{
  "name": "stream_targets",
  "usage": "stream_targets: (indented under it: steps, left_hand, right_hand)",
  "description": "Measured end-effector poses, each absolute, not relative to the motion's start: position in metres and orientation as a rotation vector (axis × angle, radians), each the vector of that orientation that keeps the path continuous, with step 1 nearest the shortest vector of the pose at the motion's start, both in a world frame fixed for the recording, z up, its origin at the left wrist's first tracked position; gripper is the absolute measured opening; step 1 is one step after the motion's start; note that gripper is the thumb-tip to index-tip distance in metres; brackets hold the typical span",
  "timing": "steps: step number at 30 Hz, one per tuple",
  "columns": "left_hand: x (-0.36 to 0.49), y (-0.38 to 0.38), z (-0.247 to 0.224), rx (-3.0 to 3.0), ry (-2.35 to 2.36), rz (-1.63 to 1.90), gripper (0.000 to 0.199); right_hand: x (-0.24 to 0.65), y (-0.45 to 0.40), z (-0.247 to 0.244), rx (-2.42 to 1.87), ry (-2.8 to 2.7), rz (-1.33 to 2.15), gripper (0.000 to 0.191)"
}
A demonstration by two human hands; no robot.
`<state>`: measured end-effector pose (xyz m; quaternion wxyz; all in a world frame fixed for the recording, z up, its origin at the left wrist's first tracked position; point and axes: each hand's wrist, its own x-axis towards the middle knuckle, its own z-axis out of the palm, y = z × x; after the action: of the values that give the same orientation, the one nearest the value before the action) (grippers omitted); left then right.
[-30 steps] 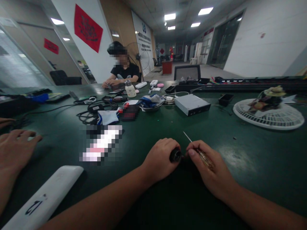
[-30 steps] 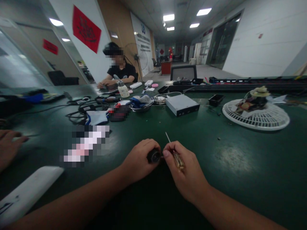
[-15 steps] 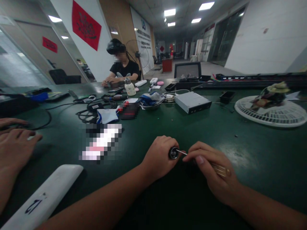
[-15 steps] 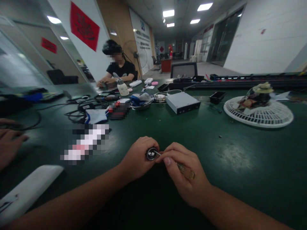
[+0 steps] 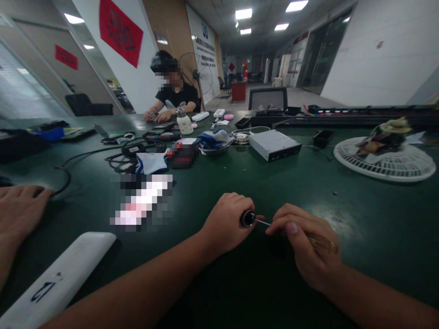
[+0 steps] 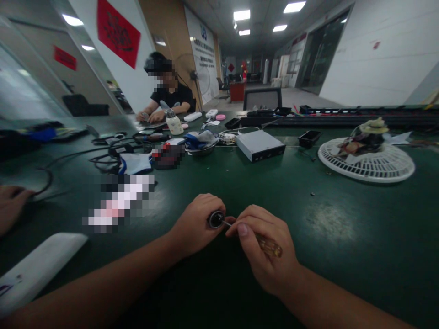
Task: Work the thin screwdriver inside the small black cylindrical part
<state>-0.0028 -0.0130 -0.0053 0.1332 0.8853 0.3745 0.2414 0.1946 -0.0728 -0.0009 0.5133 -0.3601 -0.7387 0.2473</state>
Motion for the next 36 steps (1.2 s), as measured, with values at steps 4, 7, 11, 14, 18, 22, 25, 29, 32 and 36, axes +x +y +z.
stream_targets:
  steps: [4, 7, 11, 14, 18, 22, 25, 29, 32, 36]
  left_hand:
    - [-0.0031, -0.0129, -0.0065, 2.572, 1.118, 0.693, 0.025]
    - [-0.0031, -0.0124, -0.0085, 2.562, 1.132, 0.698, 0.023]
    - [-0.0031, -0.0114, -0.0106, 2.559, 1.138, 0.712, 0.022]
    - [-0.0034, -0.011, -0.0106, 2.553, 1.118, 0.73, 0.025]
    - [-0.0036, -0.0113, -0.0097, 2.557, 1.097, 0.732, 0.02]
    - [-0.0026, -0.0117, -0.0097, 2.574, 1.054, 0.729, 0.02]
    - [-0.0018, -0.0121, -0.0095, 2.573, 1.066, 0.742, 0.026]
    - [-0.0017, -0.0127, -0.0086, 2.576, 1.066, 0.736, 0.025]
    - [-0.0021, -0.0129, -0.0083, 2.587, 1.053, 0.734, 0.021]
    - [-0.0021, -0.0129, -0.0087, 2.609, 1.037, 0.743, 0.023]
  right_hand:
    - [0.196, -0.0756, -0.0019, -0.9, -1.758, 0.541, 0.034]
    - [0.1972, -0.0765, -0.0034, -0.944, -1.726, 0.508, 0.037]
    - [0.1972, -0.0738, -0.0038, -0.921, -1.731, 0.511, 0.036]
    - [0.1959, -0.0712, -0.0034, -0.848, -1.791, 0.562, 0.031]
    - [0.195, -0.0698, -0.0038, -0.833, -1.832, 0.577, 0.026]
    - [0.1949, -0.0696, -0.0043, -0.763, -1.867, 0.592, 0.022]
    - [0.1941, -0.0699, -0.0034, -0.702, -1.926, 0.613, 0.021]
    - [0.193, -0.0699, -0.0017, -0.778, -1.871, 0.553, 0.026]
    - [0.1929, -0.0691, -0.0016, -0.803, -1.835, 0.529, 0.025]
    - [0.1931, -0.0697, -0.0021, -0.686, -1.909, 0.594, 0.021]
